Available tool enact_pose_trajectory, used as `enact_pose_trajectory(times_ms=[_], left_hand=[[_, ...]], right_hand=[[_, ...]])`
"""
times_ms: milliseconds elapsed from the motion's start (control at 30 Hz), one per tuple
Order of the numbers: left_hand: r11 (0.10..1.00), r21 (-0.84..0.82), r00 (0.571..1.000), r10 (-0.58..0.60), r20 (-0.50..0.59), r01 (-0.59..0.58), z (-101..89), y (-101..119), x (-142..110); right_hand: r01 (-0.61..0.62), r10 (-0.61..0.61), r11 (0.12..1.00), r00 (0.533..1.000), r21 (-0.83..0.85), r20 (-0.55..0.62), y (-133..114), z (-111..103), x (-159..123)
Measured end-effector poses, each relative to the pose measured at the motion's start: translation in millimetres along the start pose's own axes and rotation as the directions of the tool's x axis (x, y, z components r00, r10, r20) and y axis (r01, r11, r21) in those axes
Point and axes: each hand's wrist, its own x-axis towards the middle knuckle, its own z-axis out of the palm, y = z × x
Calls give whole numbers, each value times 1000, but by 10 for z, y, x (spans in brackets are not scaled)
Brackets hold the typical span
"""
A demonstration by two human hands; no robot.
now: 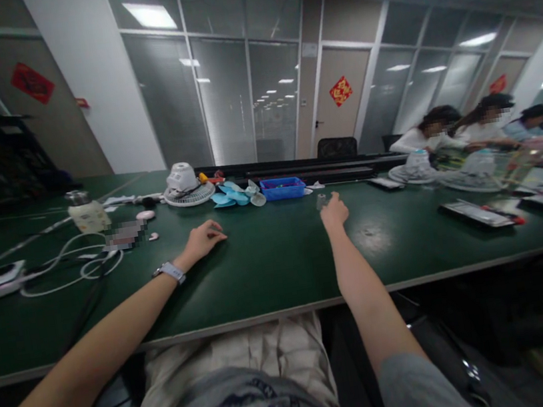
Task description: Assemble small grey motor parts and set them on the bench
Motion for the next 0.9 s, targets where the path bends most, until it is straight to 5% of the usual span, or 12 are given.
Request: enact_pose_trajectory(times_ms=[100,200,267,333,400,467,533,600,667,733,900], left_hand=[[1000,-24,999,7,-39,-8,-15,3,-5],[999,-44,986,-27,-164,20,-36,10,6],[995,-42,960,-98,-262,90,-48,7,21],[982,-35,930,-185,-316,184,-58,-5,34],[968,-31,913,-245,-326,249,-63,-22,40],[962,-25,910,-265,-318,272,-61,-37,38],[964,-21,915,-257,-312,264,-53,-48,34],[969,-17,922,-241,-303,247,-43,-59,33],[972,-9,929,-227,-293,234,-36,-70,35],[973,-1,934,-221,-281,230,-35,-81,39],[971,-3,936,-232,-266,240,-46,-87,43]], right_hand=[[-79,79,997,995,-7,67,126,60,27],[-63,62,997,998,-42,-28,14,44,-38],[75,-82,996,987,-54,-138,-199,29,-168],[352,-348,936,926,0,-149,-495,63,-397],[637,-641,754,767,158,-36,-821,167,-718],[788,-854,510,512,345,93,-1118,320,-1071],[805,-934,356,314,475,168,-1343,473,-1375],[781,-955,294,216,551,204,-1480,582,-1566],[761,-956,291,205,580,210,-1532,627,-1635],[757,-947,322,250,569,203,-1518,612,-1607],[782,-875,479,465,400,137,-1288,416,-1194]])
